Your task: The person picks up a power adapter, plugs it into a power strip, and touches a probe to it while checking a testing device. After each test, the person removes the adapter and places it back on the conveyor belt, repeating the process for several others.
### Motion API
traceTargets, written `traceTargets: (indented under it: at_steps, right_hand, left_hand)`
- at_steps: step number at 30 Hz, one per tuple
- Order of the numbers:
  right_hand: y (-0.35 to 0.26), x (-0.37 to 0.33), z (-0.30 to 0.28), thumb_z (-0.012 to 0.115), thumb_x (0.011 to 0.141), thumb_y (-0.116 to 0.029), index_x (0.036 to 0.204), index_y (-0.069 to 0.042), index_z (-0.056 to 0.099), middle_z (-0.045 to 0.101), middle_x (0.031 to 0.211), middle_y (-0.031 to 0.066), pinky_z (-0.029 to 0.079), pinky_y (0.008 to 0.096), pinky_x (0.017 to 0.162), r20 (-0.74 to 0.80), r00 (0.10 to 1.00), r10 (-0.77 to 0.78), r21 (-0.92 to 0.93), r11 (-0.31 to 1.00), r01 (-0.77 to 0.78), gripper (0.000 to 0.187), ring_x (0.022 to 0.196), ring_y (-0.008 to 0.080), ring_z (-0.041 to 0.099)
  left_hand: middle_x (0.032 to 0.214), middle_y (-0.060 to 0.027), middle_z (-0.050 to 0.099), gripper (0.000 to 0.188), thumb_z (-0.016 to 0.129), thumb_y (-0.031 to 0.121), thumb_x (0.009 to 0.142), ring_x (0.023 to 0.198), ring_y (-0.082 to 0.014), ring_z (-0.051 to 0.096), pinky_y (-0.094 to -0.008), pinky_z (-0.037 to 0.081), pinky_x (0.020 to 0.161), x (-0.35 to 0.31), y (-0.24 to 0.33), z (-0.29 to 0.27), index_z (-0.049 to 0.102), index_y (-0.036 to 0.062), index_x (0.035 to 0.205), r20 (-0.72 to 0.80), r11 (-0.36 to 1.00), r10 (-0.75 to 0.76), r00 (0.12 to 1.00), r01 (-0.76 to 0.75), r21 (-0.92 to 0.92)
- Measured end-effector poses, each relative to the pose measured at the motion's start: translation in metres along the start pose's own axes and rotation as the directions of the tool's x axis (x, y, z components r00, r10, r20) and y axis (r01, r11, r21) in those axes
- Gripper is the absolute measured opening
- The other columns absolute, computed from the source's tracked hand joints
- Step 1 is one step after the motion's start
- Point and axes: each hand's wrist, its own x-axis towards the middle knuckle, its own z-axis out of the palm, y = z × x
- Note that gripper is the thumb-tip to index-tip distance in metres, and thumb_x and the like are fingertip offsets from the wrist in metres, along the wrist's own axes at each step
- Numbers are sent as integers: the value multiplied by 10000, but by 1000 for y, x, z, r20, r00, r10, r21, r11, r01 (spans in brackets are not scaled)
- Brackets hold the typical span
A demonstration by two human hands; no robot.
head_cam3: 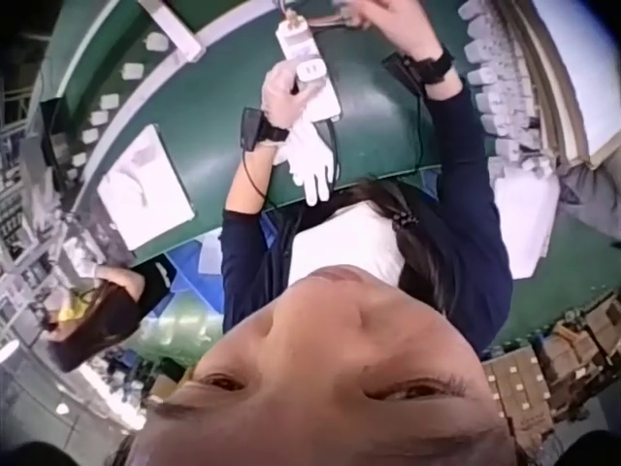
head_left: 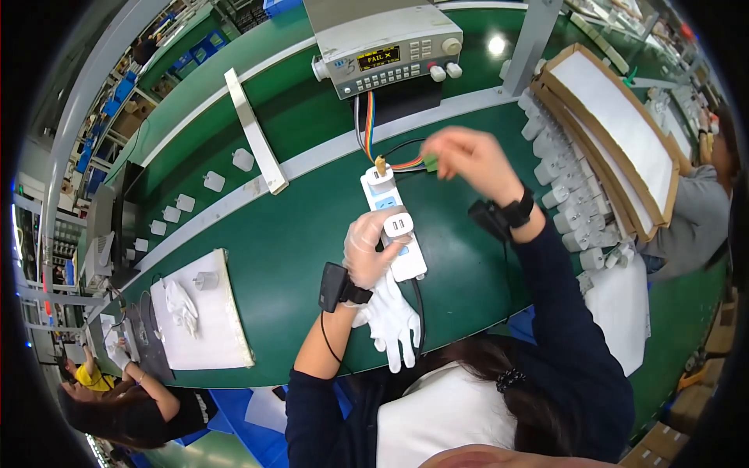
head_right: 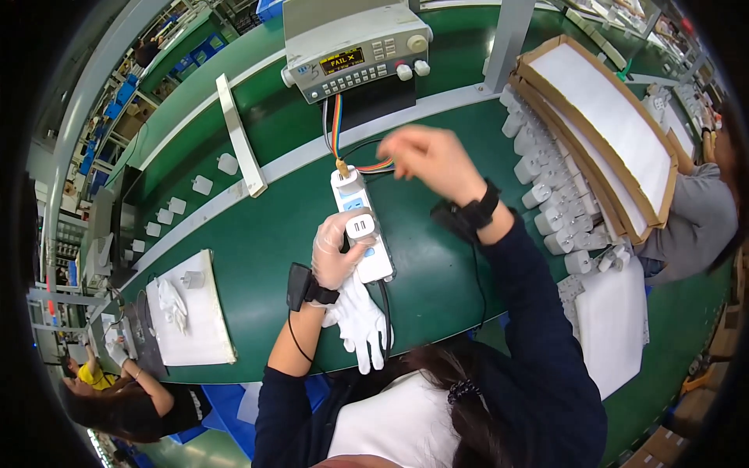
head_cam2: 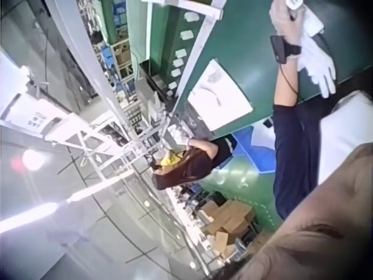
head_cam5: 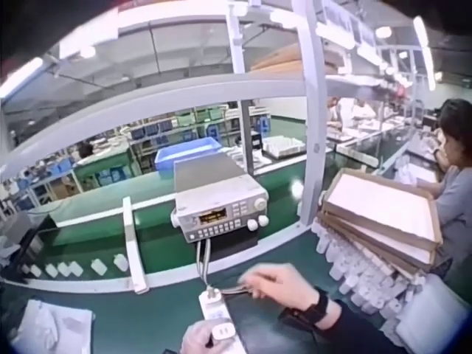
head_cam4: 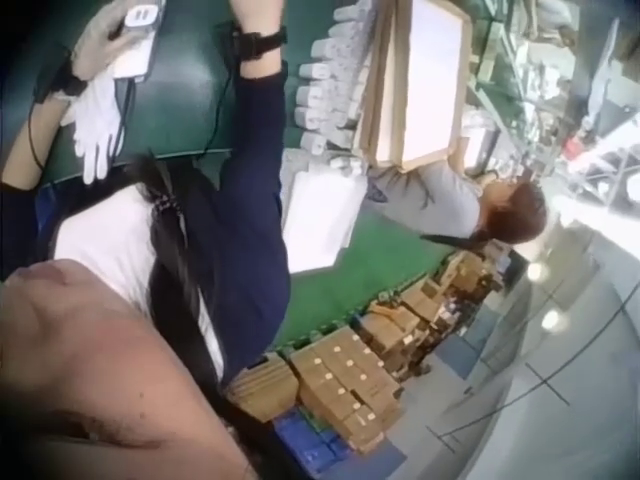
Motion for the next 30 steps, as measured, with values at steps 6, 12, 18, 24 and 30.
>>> traceTargets:
  at_steps: [6, 12, 18, 24, 30]
  right_hand:
    - [-10, 55, -52, 502, 891, -189, 1317, -278, 558, 625, 676, 109, 501, 394, 589, -345, 871, -349, -910, 353, -219, 438, 646, 263, 641]
    - [-13, 73, -48, 454, 883, -203, 1314, -334, 555, 643, 732, 141, 494, 464, 601, -379, 872, -310, -883, 404, -240, 462, 685, 354, 621]
    - [-10, 80, -45, 473, 898, -210, 1292, -327, 579, 626, 714, 140, 485, 444, 587, -398, 858, -324, -882, 393, -260, 425, 666, 338, 617]
    - [3, 29, -29, 495, 955, -197, 1245, -153, 618, 504, 604, 8, 357, 281, 507, -434, 828, -355, -497, 861, 108, 318, 523, 156, 463]
    - [36, -38, 2, 501, 981, -168, 1075, -11, 637, 339, 628, -104, 208, 194, 504, -280, 953, 113, 481, 876, 38, 228, 545, 11, 274]
  left_hand:
    - [1087, -94, 631, 442, 739, 56, 746, 1011, -265, 599, -358, 467, 891, 1, -2, 2, 595, 83, 1163, 53, 995, -56, 997, 60, -74]
    - [1100, -90, 622, 457, 731, 67, 755, 1029, -272, 591, -364, 461, 908, 1, 0, -1, 584, 90, 1188, 64, 994, -75, 995, 79, -72]
    - [1125, -113, 621, 461, 701, 69, 773, 1048, -274, 588, -363, 456, 923, 0, 6, -4, 575, 89, 1216, 98, 992, -91, 991, 99, -81]
    - [1169, -148, 626, 398, 646, 84, 810, 1099, -332, 583, -388, 460, 956, 16, 7, -36, 583, 53, 1202, 29, 977, -96, 995, 99, -190]
    - [1263, -145, 566, 502, 615, 97, 823, 1168, -341, 543, -427, 479, 920, 71, -84, -132, 498, 78, 1310, 99, 587, 26, 995, -95, 804]
